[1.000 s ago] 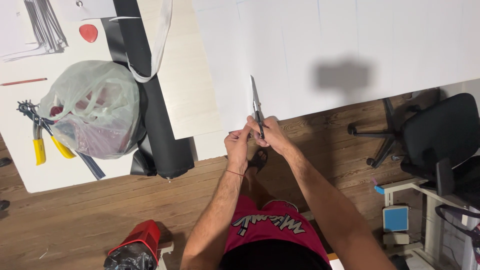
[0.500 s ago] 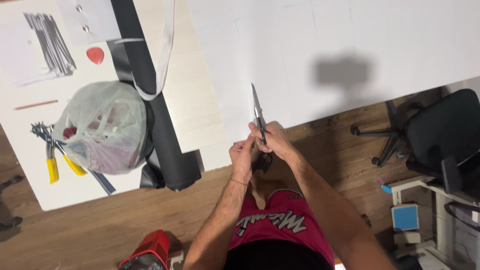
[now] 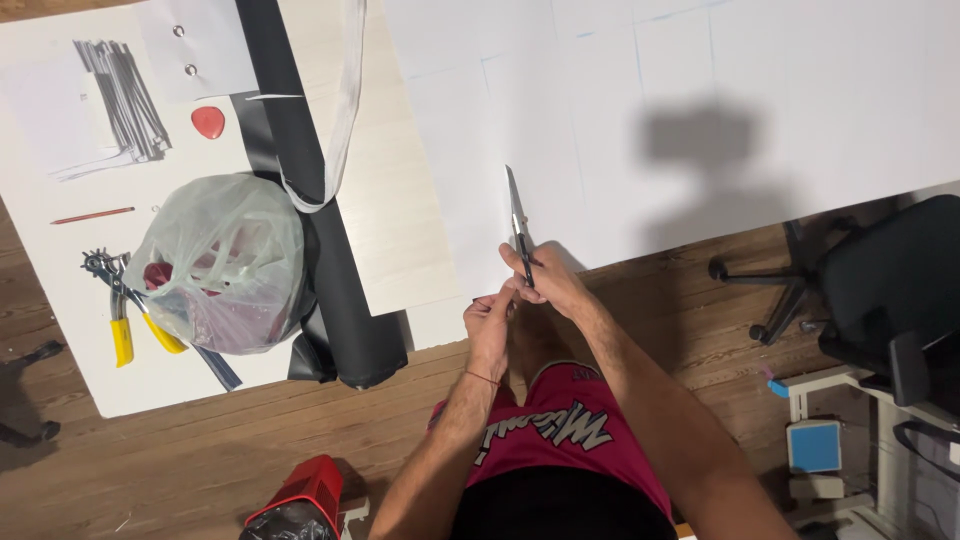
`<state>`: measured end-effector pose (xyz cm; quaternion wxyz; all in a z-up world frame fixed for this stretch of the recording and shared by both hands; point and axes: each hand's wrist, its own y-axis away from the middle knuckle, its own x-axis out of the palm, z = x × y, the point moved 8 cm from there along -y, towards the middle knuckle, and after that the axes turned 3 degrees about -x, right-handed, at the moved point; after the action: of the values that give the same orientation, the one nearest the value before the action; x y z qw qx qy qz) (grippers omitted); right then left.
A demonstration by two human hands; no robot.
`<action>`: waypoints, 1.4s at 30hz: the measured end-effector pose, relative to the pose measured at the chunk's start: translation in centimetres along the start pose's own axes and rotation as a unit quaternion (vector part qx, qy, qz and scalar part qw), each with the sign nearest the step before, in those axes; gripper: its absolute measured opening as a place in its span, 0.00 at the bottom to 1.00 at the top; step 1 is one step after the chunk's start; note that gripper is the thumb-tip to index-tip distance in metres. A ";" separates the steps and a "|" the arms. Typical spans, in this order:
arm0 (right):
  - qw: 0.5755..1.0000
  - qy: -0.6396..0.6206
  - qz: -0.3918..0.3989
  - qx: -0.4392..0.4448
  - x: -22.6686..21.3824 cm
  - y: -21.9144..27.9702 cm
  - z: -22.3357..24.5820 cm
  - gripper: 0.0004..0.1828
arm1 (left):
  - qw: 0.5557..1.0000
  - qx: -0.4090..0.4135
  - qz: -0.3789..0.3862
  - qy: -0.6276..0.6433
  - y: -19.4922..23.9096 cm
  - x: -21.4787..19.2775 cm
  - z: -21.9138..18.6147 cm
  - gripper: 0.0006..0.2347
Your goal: Cutting strips of paper from a large roll using scissors along pre-drawn lines
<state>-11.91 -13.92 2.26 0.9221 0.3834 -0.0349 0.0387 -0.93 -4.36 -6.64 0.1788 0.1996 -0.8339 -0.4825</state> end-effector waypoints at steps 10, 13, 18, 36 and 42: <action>1.000 0.006 0.007 0.005 -0.1 -1.6 1.2 0.37 | 1.000 -0.008 -0.010 0.011 0.5 0.1 -0.6 0.15; 1.000 0.001 0.005 0.007 -0.1 -1.9 1.1 0.37 | 1.000 -0.017 -0.012 0.002 0.8 -0.1 -0.6 0.16; 1.000 0.005 0.003 0.005 -0.2 -2.5 1.6 0.38 | 1.000 -0.024 -0.011 -0.007 0.0 -0.1 0.1 0.15; 0.999 0.039 0.011 0.016 -0.1 -4.3 5.4 0.37 | 0.998 -0.035 -0.040 -0.028 2.4 0.6 -2.2 0.15; 0.999 0.030 0.008 0.019 -0.4 -5.4 5.2 0.37 | 0.998 -0.030 -0.031 -0.034 1.4 0.1 -1.3 0.15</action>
<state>-11.90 -21.42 2.05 0.9150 0.3991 -0.0092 0.0587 -0.59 -4.70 -4.84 0.1412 0.2032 -0.8180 -0.5192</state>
